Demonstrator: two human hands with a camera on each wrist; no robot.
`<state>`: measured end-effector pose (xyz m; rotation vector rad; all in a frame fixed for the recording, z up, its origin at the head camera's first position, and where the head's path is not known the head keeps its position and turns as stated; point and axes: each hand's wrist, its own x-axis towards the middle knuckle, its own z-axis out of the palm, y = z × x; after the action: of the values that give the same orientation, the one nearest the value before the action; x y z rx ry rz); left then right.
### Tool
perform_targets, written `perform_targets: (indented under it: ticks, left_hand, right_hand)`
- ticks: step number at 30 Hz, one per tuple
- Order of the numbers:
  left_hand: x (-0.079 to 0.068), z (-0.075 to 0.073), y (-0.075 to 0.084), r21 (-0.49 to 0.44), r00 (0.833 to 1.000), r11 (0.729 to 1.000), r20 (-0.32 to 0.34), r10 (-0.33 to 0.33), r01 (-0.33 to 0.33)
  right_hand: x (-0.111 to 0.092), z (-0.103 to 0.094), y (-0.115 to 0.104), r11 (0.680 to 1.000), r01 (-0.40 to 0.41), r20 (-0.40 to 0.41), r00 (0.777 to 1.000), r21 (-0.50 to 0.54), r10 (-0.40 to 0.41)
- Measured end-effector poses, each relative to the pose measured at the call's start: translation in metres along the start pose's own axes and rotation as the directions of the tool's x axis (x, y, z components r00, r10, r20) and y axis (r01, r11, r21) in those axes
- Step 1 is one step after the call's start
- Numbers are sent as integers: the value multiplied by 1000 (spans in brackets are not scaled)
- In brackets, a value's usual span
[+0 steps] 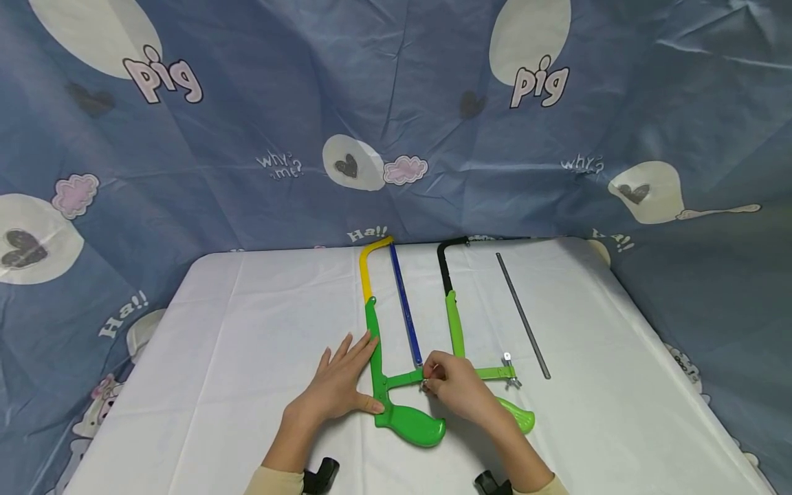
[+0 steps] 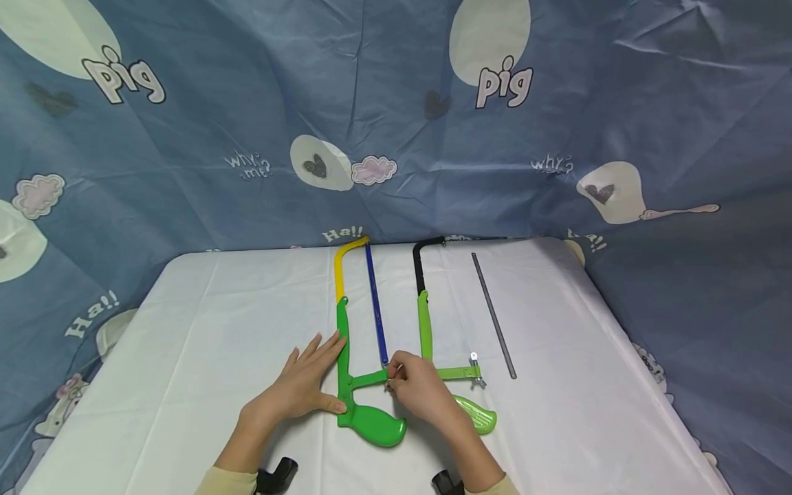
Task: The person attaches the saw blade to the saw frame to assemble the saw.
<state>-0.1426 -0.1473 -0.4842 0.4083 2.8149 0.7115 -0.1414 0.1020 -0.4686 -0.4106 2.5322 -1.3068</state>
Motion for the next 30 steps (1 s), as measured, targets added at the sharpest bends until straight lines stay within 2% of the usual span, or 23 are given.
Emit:
perform_targets:
  ticks: [9, 20, 30]
  left_hand:
    - [0, 0, 1, -5, 1000, 1000, 2, 1, -1]
    - [0, -1, 0, -3, 1000, 1000, -3, 4, -4]
    - [-1, -2, 0, -9, 1000, 1000, 5, 1, -1]
  right_hand:
    - [-1, 1, 1, 1000, -4, -7, 1000, 11, 4]
    - [-2, 3, 0, 997, 14, -55, 998, -71, -18]
    - [-3, 4, -1, 994, 36, -65, 997, -101, -42]
